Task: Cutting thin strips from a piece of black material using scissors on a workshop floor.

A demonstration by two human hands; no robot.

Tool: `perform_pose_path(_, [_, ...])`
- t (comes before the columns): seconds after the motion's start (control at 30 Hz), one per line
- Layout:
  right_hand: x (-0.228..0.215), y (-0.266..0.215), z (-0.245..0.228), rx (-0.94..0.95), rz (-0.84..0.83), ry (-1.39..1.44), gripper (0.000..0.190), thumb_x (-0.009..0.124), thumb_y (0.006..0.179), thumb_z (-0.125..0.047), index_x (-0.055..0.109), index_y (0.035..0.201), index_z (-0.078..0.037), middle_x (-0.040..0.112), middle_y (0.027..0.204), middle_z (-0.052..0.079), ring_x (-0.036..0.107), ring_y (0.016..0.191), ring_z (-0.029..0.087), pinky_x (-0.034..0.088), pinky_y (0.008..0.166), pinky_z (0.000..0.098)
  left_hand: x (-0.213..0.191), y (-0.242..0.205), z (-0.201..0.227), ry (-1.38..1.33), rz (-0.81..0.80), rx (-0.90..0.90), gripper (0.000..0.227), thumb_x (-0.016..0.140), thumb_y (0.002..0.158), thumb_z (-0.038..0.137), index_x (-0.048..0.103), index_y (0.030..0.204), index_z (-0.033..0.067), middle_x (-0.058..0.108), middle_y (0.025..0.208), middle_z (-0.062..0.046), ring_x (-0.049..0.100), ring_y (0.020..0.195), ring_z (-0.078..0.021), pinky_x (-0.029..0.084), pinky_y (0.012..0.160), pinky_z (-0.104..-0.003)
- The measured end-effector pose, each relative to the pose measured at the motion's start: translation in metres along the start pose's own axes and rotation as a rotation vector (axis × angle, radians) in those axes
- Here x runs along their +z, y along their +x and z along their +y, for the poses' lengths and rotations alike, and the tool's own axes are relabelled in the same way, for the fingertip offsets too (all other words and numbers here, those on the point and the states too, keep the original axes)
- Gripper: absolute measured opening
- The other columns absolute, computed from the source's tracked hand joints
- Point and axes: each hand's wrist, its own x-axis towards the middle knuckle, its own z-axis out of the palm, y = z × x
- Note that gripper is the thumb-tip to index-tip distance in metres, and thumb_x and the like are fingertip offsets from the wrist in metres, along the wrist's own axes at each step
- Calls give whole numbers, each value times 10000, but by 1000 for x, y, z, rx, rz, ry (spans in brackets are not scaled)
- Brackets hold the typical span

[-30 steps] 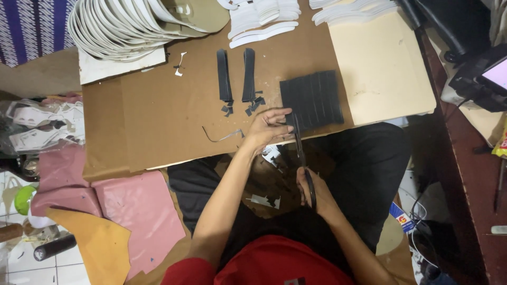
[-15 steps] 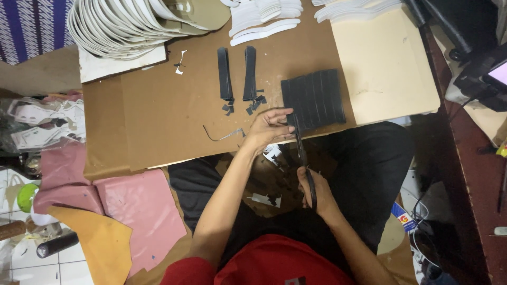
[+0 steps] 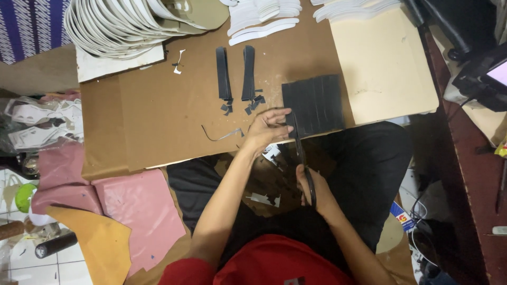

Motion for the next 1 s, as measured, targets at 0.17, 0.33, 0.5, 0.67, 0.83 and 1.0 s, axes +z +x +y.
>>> perform_pose_path(0.17, [5, 3, -2, 7, 0, 49, 704, 400, 995, -689, 582, 817, -33, 552, 633, 129, 633, 475, 272, 550, 429, 379, -4, 3, -17, 1, 8, 13, 603, 882, 712, -61, 693, 1277, 31, 686, 1119, -136, 695, 817, -104, 693, 738, -369])
perform_pose_path(0.33, [7, 4, 3, 9, 7, 54, 719, 389, 996, -702, 574, 786, -39, 549, 634, 127, 615, 464, 259, 549, 417, 367, -8, 5, -24, -9, 2, 15, 619, 888, 715, -74, 684, 1291, 22, 707, 1163, -199, 718, 814, -142, 691, 745, -410])
perform_pose_path(0.5, [7, 0, -3, -3, 32, -2, 743, 370, 997, -730, 542, 708, -68, 533, 544, 100, 608, 390, 251, 526, 384, 339, -3, 1, -19, 25, 7, 16, 613, 882, 726, -69, 687, 1299, 29, 644, 1272, -300, 682, 842, -129, 692, 753, -418])
perform_pose_path(0.67, [8, -5, -8, 0, 52, -6, 697, 417, 1012, -673, 539, 686, -68, 543, 515, 105, 605, 375, 254, 507, 369, 337, -6, 6, -14, 84, 12, 8, 656, 909, 711, -7, 683, 1321, 74, 634, 1286, -284, 647, 896, -125, 680, 764, -400])
perform_pose_path(0.83, [8, 1, 2, 21, 34, -7, 713, 384, 998, -701, 554, 713, -71, 555, 527, 103, 626, 409, 260, 527, 392, 349, -11, 27, -27, 142, 73, 88, 607, 904, 709, -29, 722, 1276, 89, 668, 1242, -268, 642, 846, -103, 664, 732, -346])
perform_pose_path(1.0, [7, 16, 2, -19, -5, 25, 738, 371, 988, -751, 558, 775, -69, 548, 578, 99, 654, 460, 279, 558, 445, 379, -10, 24, -43, 183, 89, 65, 627, 917, 687, 13, 730, 1275, 126, 708, 1199, -193, 630, 814, -69, 650, 728, -257])
